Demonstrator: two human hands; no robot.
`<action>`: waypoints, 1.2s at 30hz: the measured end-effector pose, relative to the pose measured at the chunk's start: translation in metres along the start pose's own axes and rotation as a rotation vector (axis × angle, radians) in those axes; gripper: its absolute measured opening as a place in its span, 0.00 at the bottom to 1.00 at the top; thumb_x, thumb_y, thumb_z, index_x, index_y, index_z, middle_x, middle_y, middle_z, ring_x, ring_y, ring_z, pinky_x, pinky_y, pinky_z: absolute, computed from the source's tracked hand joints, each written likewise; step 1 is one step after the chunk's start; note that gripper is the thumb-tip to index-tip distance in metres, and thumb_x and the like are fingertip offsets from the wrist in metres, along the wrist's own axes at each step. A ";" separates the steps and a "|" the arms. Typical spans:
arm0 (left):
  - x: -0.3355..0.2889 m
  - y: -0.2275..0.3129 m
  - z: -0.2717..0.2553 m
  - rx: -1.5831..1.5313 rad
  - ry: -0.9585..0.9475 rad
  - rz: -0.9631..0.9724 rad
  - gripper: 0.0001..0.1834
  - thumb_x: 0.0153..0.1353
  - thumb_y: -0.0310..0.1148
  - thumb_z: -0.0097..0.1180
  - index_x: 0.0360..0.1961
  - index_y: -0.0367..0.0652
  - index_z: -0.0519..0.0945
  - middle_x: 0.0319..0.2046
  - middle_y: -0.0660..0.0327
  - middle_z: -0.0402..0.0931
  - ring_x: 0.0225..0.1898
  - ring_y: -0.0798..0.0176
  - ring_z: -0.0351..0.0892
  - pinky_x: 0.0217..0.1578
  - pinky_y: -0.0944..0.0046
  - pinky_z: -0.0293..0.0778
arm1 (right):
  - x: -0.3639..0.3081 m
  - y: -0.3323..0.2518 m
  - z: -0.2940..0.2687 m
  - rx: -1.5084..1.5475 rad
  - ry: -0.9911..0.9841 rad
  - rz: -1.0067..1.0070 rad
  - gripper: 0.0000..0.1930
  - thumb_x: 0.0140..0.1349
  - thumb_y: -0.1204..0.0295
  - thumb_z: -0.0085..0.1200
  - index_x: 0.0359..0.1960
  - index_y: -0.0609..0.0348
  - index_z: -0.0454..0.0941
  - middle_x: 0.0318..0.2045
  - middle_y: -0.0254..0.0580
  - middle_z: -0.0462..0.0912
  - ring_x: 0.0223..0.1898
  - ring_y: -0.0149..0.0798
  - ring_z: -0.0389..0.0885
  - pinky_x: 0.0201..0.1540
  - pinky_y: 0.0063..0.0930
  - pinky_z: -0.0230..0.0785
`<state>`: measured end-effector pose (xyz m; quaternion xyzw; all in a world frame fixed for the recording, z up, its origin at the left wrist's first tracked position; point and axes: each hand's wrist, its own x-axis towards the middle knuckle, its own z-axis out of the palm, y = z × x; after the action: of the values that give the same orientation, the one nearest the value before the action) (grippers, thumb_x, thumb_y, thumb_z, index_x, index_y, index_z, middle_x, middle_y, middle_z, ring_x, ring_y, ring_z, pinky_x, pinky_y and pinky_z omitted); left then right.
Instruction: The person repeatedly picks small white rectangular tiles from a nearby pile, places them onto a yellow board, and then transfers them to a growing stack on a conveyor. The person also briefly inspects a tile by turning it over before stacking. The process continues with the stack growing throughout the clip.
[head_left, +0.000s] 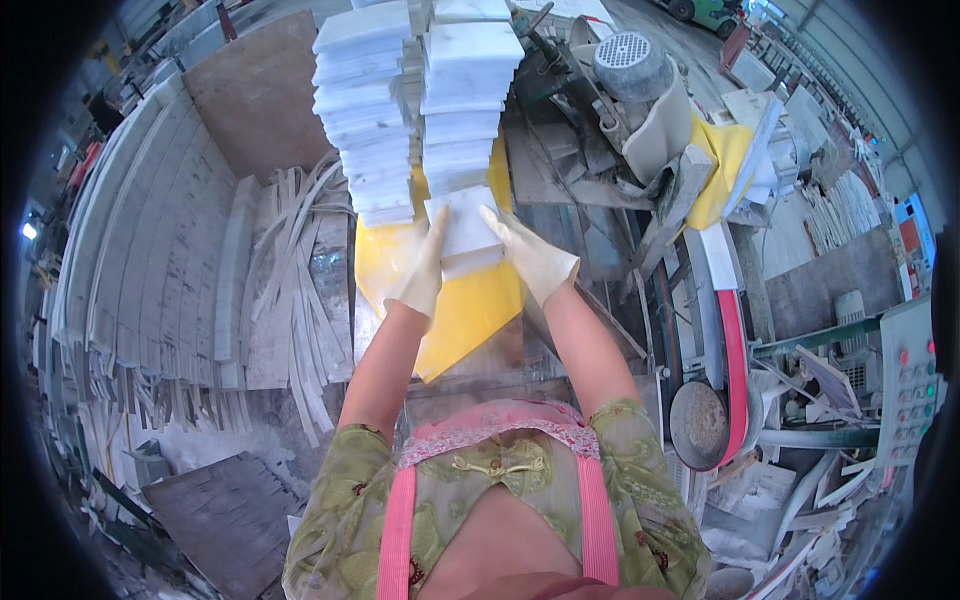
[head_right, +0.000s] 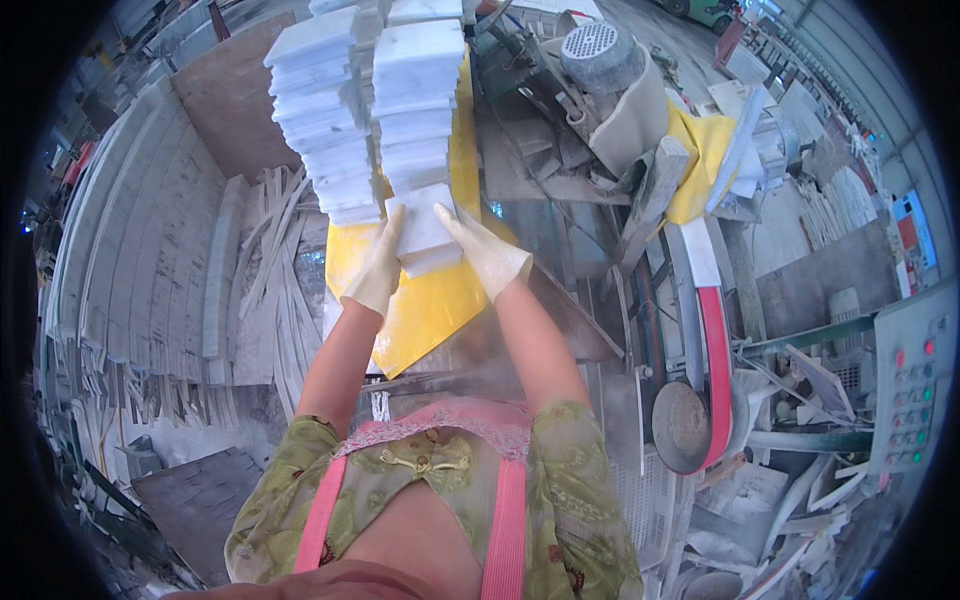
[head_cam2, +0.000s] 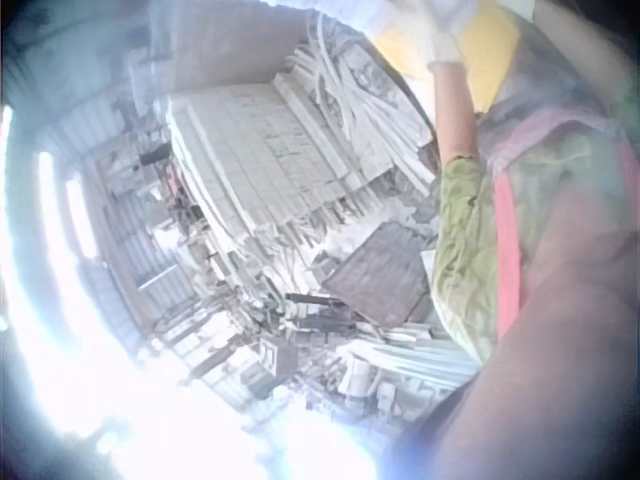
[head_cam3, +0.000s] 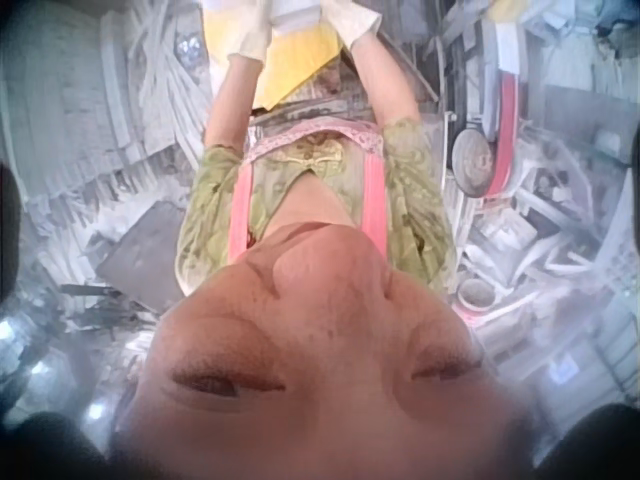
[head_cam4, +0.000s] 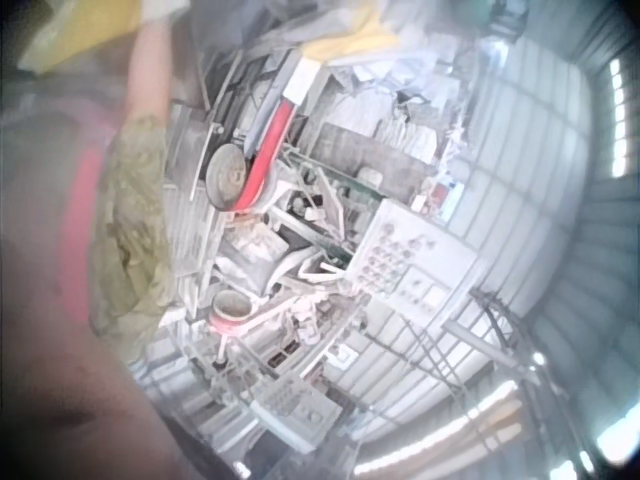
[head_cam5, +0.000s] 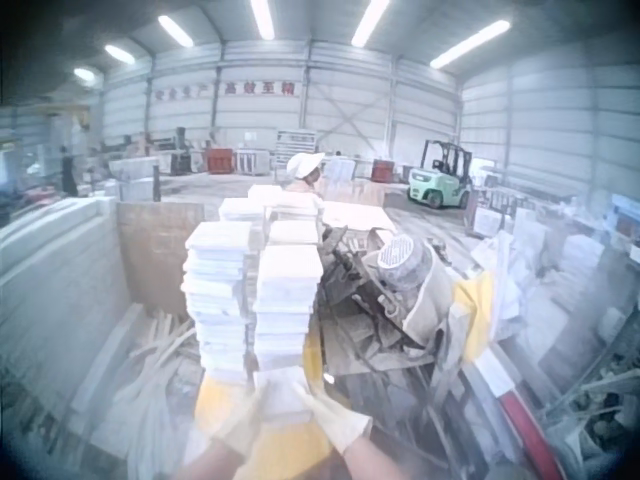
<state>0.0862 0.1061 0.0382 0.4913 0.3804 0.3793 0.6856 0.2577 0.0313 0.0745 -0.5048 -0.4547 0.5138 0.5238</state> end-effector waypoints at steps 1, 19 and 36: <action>0.005 -0.004 -0.003 -0.039 -0.034 -0.019 0.45 0.68 0.63 0.51 0.74 0.39 0.62 0.71 0.53 0.63 0.73 0.55 0.58 0.71 0.54 0.55 | 0.003 0.005 -0.004 0.028 -0.014 0.050 0.35 0.74 0.49 0.46 0.75 0.58 0.59 0.71 0.44 0.67 0.70 0.36 0.65 0.71 0.29 0.54; -0.033 0.036 -0.008 0.186 -0.164 0.117 0.44 0.73 0.65 0.37 0.77 0.44 0.56 0.75 0.51 0.57 0.75 0.53 0.56 0.73 0.57 0.51 | 0.009 0.016 -0.010 -0.123 0.124 0.164 0.33 0.75 0.47 0.43 0.71 0.60 0.66 0.67 0.41 0.72 0.67 0.39 0.68 0.68 0.36 0.60; -0.109 -0.001 -0.040 -0.162 0.547 0.120 0.16 0.73 0.43 0.50 0.50 0.42 0.81 0.49 0.59 0.81 0.47 0.64 0.80 0.50 0.63 0.75 | -0.199 0.081 -0.171 0.132 1.042 -0.017 0.26 0.70 0.55 0.49 0.59 0.64 0.77 0.53 0.56 0.80 0.57 0.47 0.79 0.63 0.34 0.70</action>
<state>0.0047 0.0232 0.0443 0.3361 0.4897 0.5667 0.5711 0.4093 -0.1806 -0.0109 -0.6557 -0.1046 0.2177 0.7154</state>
